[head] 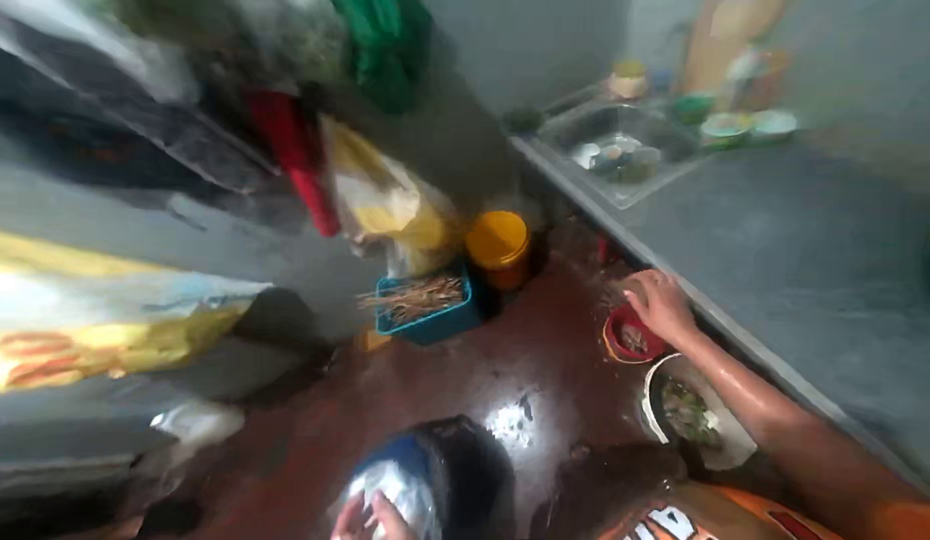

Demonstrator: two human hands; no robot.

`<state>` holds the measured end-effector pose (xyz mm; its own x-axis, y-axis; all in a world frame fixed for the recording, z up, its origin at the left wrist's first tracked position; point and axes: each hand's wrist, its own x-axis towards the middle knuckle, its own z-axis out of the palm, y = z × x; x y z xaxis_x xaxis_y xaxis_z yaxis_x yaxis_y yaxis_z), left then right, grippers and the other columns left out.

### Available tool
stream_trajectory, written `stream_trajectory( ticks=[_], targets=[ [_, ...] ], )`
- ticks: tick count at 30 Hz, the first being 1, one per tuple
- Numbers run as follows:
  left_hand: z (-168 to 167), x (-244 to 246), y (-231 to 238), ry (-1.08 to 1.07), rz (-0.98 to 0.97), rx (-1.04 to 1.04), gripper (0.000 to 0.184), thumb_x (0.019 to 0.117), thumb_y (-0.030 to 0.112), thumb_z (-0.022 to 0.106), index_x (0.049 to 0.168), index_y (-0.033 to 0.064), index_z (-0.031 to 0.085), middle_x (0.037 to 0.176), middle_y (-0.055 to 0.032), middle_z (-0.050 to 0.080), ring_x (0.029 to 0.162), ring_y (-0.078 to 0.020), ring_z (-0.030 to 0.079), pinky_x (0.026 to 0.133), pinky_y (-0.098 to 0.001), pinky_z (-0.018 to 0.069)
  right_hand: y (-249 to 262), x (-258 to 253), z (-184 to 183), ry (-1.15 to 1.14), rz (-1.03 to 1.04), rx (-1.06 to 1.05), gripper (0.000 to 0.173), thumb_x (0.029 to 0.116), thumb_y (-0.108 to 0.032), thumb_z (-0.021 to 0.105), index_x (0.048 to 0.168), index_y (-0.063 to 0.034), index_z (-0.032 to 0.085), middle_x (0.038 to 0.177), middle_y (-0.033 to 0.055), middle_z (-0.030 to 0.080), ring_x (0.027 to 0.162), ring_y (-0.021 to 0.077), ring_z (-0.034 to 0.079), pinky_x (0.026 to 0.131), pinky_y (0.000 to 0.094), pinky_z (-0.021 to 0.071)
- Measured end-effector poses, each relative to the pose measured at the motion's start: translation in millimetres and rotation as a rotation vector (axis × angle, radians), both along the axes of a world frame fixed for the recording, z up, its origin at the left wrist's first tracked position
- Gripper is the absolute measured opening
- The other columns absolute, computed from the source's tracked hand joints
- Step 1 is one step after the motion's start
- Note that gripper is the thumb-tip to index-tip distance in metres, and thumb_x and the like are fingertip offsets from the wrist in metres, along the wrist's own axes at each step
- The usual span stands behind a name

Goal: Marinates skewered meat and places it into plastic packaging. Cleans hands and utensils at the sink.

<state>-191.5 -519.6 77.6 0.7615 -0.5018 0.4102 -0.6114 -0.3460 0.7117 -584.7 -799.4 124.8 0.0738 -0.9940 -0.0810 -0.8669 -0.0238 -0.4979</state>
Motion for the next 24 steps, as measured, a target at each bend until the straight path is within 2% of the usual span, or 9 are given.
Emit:
stream_trajectory(
  ticks=[2, 4, 6, 7, 12, 15, 17, 20, 24],
  targets=[
    [8, -1, -66, 0.003, -0.131, -0.041, 0.040, 0.1015, 0.010, 0.058, 0.129, -0.0197, 0.053, 0.130, -0.0391, 0.056, 0.122, -0.0386, 0.060, 0.103, -0.0411, 0.0506, -13, -41, -8, 0.054, -0.094, 0.032, 0.058, 0.1030, -0.042, 0.057, 0.146, -0.0038, 0.052, 0.154, 0.0258, 0.044, 0.145, 0.0480, 0.036, 0.117, 0.0671, 0.0263],
    [16, -10, -134, 0.052, -0.254, -0.067, 0.040, 0.1017, 0.009, 0.058, 0.129, -0.0193, 0.052, 0.128, -0.0363, 0.059, 0.124, -0.0365, 0.059, 0.107, -0.0415, 0.0475, -18, -74, -26, 0.083, -0.172, 0.092, 0.068, 0.1023, -0.049, 0.056, 0.152, -0.0042, 0.044, 0.158, 0.0269, 0.038, 0.148, 0.0493, 0.030, 0.117, 0.0710, 0.0214],
    [29, -30, -205, 0.104, -0.415, -0.050, 0.038, 0.1024, 0.009, 0.057, 0.129, -0.0184, 0.053, 0.127, -0.0340, 0.061, 0.120, -0.0335, 0.062, 0.105, -0.0414, 0.0494, -16, -94, -49, 0.118, -0.229, 0.099, 0.070, 0.1032, -0.050, 0.053, 0.155, -0.0048, 0.042, 0.161, 0.0261, 0.035, 0.149, 0.0484, 0.028, 0.118, 0.0723, 0.0175],
    [35, -44, -241, 0.131, -0.513, -0.030, 0.038, 0.1024, 0.008, 0.057, 0.130, -0.0176, 0.053, 0.126, -0.0326, 0.062, 0.118, -0.0318, 0.063, 0.103, -0.0407, 0.0508, -15, -97, -58, 0.156, -0.241, 0.056, 0.067, 0.1035, -0.049, 0.053, 0.153, -0.0055, 0.045, 0.159, 0.0257, 0.037, 0.149, 0.0478, 0.030, 0.118, 0.0723, 0.0174],
    [63, -141, -420, 0.236, -0.940, 0.056, 0.032, 0.1045, 0.012, 0.054, 0.128, -0.0093, 0.058, 0.117, -0.0213, 0.068, 0.102, -0.0205, 0.069, 0.090, -0.0370, 0.0578, -23, -91, -76, 0.250, -0.309, -0.091, 0.055, 0.1053, -0.047, 0.047, 0.145, -0.0105, 0.057, 0.153, 0.0230, 0.048, 0.144, 0.0463, 0.041, 0.117, 0.0697, 0.0252],
    [73, -214, -525, 0.379, -1.191, 0.179, 0.030, 0.1074, 0.016, 0.052, 0.127, -0.0048, 0.060, 0.112, -0.0158, 0.069, 0.093, -0.0158, 0.068, 0.084, -0.0349, 0.0580, -28, -94, -91, 0.290, -0.321, -0.282, 0.055, 0.1030, -0.049, 0.047, 0.137, -0.0091, 0.065, 0.144, 0.0241, 0.057, 0.134, 0.0493, 0.051, 0.109, 0.0725, 0.0355],
    [69, -264, -600, 0.515, -1.339, 0.251, 0.030, 0.1087, 0.017, 0.051, 0.128, -0.0038, 0.059, 0.109, -0.0164, 0.068, 0.089, -0.0180, 0.068, 0.083, -0.0374, 0.0585, -32, -95, -102, 0.323, -0.341, -0.358, 0.057, 0.1021, -0.051, 0.043, 0.133, -0.0102, 0.068, 0.140, 0.0220, 0.061, 0.131, 0.0474, 0.056, 0.105, 0.0704, 0.0404],
    [49, -331, -721, 0.631, -1.415, 0.294, 0.032, 0.1091, 0.019, 0.051, 0.129, -0.0052, 0.058, 0.109, -0.0184, 0.069, 0.087, -0.0204, 0.070, 0.082, -0.0398, 0.0595, -34, -92, -98, 0.343, -0.385, -0.304, 0.053, 0.1034, -0.052, 0.043, 0.135, -0.0154, 0.067, 0.143, 0.0172, 0.060, 0.132, 0.0423, 0.056, 0.108, 0.0675, 0.0412],
    [27, -400, -852, 0.722, -1.277, 0.345, 0.039, 0.1090, 0.017, 0.048, 0.139, -0.0075, 0.049, 0.119, -0.0237, 0.063, 0.093, -0.0236, 0.067, 0.084, -0.0389, 0.0579, -44, -90, -77, 0.263, -0.457, -0.175, 0.048, 0.0977, -0.046, 0.060, 0.135, -0.0170, 0.067, 0.144, 0.0134, 0.060, 0.135, 0.0381, 0.055, 0.111, 0.0658, 0.0391]
  ],
)
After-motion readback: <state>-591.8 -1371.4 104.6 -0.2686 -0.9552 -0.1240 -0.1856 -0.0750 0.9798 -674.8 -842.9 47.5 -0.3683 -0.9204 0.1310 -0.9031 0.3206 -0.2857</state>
